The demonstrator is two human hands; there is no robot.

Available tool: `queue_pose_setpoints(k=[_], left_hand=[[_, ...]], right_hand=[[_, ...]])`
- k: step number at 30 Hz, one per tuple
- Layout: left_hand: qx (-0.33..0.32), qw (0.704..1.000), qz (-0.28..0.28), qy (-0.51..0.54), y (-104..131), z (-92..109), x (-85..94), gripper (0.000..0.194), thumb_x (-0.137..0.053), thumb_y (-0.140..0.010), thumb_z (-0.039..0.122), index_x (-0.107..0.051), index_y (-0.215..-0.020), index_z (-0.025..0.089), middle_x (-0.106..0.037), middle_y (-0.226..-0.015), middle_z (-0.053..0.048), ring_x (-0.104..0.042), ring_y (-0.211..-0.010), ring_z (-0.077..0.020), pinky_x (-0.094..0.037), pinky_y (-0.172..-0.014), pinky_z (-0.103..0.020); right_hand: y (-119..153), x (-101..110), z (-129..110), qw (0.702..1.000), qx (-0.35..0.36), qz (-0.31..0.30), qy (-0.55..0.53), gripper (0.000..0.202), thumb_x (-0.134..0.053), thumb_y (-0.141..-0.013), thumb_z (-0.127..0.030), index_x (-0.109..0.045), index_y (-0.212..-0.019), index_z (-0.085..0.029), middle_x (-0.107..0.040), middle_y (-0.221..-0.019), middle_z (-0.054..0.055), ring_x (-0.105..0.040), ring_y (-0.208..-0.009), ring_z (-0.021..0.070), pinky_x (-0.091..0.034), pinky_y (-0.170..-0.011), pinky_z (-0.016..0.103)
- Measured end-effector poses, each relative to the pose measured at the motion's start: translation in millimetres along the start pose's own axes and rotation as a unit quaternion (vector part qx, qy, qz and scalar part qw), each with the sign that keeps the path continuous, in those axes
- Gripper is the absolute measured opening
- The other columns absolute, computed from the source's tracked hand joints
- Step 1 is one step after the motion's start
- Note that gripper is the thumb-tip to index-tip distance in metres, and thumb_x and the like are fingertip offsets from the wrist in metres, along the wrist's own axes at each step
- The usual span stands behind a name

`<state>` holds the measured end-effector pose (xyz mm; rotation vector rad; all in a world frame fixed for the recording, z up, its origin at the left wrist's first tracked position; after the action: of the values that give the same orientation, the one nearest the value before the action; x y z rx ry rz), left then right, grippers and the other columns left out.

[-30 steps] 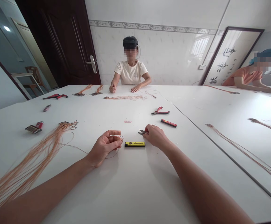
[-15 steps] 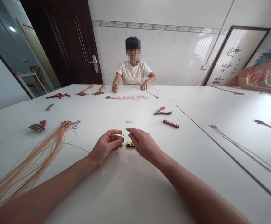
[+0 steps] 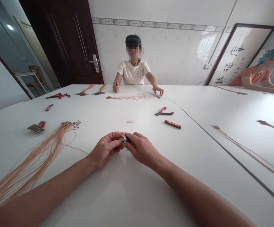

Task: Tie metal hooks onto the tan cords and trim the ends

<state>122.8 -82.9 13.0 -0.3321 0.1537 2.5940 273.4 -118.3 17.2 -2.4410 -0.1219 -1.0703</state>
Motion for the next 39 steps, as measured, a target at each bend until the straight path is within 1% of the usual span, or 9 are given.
queue_pose_setpoints(k=[10,15,18,22,26,31,34,36,39], left_hand=[[0.013,1.0,0.011,-0.001,1,0,0.1,0.02,-0.062,-0.067,0.024,-0.063,-0.086,0.019,-0.055,-0.068,0.001,-0.048,-0.059,-0.0063,-0.035,-0.059,-0.021],[0.009,0.999,0.042,-0.015,1,-1,1.5,0.028,-0.065,-0.065,0.026,-0.058,-0.092,0.021,-0.056,-0.07,0.002,-0.051,-0.06,-0.0077,-0.037,-0.059,-0.022],[0.013,0.998,0.051,-0.022,2,-1,2.6,0.033,-0.065,-0.064,0.027,-0.055,-0.096,0.022,-0.056,-0.072,0.001,-0.052,-0.059,-0.008,-0.037,-0.058,-0.022],[0.005,0.998,0.05,-0.035,3,1,2.6,0.035,-0.065,-0.064,0.025,-0.055,-0.096,0.02,-0.056,-0.074,0.0,-0.053,-0.061,-0.0088,-0.038,-0.059,-0.023],[-0.001,0.998,0.034,-0.05,4,1,2.4,0.032,-0.064,-0.065,0.023,-0.055,-0.095,0.02,-0.055,-0.075,0.0,-0.052,-0.061,-0.009,-0.038,-0.06,-0.024],[-0.016,0.997,0.023,-0.067,5,-2,1.0,0.031,-0.063,-0.065,0.023,-0.054,-0.094,0.02,-0.055,-0.076,0.0,-0.051,-0.061,-0.0088,-0.038,-0.06,-0.025],[-0.018,0.997,0.022,-0.07,6,-1,-0.8,0.031,-0.064,-0.064,0.023,-0.054,-0.094,0.019,-0.056,-0.076,-0.001,-0.051,-0.06,-0.0089,-0.039,-0.061,-0.026],[-0.016,0.997,0.021,-0.068,6,-1,-1.2,0.032,-0.064,-0.064,0.023,-0.054,-0.094,0.019,-0.056,-0.076,-0.001,-0.051,-0.06,-0.009,-0.039,-0.061,-0.026],[-0.02,0.997,0.019,-0.066,6,-1,-0.5,0.033,-0.064,-0.064,0.023,-0.054,-0.095,0.019,-0.056,-0.076,-0.001,-0.051,-0.06,-0.0092,-0.039,-0.061,-0.026]], right_hand=[[-1,0,2,1.0,0.002,0.008,0.01,0.018,-0.041,-0.085,-0.03,-0.057,-0.085,-0.021,-0.051,-0.069,0.0,-0.048,-0.062,0.0089,-0.038,-0.058,0.02],[-2,1,3,1.0,-0.004,0.017,0.011,0.021,-0.039,-0.085,-0.03,-0.058,-0.084,-0.021,-0.053,-0.068,0.0,-0.049,-0.061,0.0096,-0.038,-0.058,0.021],[-5,4,10,0.998,-0.035,0.031,0.032,0.022,-0.042,-0.084,-0.032,-0.057,-0.096,-0.022,-0.056,-0.076,0.002,-0.052,-0.067,0.0116,-0.039,-0.062,0.023],[-11,12,29,0.988,-0.123,0.051,0.083,0.03,-0.042,-0.082,-0.035,-0.05,-0.107,-0.021,-0.058,-0.082,0.003,-0.052,-0.074,0.015,-0.039,-0.064,0.026],[-13,17,50,0.971,-0.184,0.047,0.146,0.028,-0.039,-0.082,-0.035,-0.053,-0.1,-0.02,-0.057,-0.085,0.005,-0.05,-0.079,0.0167,-0.037,-0.065,0.026],[-13,15,65,0.96,-0.202,0.014,0.192,0.028,-0.042,-0.079,-0.035,-0.058,-0.095,-0.019,-0.056,-0.09,0.008,-0.048,-0.087,0.0203,-0.035,-0.073,0.031],[-13,14,65,0.957,-0.21,0.011,0.201,0.03,-0.043,-0.078,-0.039,-0.06,-0.094,-0.02,-0.057,-0.093,0.009,-0.048,-0.089,0.0226,-0.033,-0.076,0.036],[-13,14,60,0.957,-0.202,0.034,0.206,0.03,-0.043,-0.078,-0.038,-0.059,-0.097,-0.02,-0.057,-0.096,0.009,-0.046,-0.094,0.0242,-0.032,-0.079,0.039],[-11,12,42,0.975,-0.151,0.073,0.147,0.027,-0.043,-0.079,-0.036,-0.059,-0.094,-0.02,-0.059,-0.094,0.007,-0.048,-0.092,0.0217,-0.036,-0.076,0.034]])
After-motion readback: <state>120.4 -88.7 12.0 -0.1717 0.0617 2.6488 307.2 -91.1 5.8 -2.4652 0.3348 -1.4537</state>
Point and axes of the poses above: each hand's wrist, its own y-axis away from the middle knuckle, its own x-axis out of the back of the hand, z = x × y, the point moved 1 cm from there along -y, towards the middle knuckle
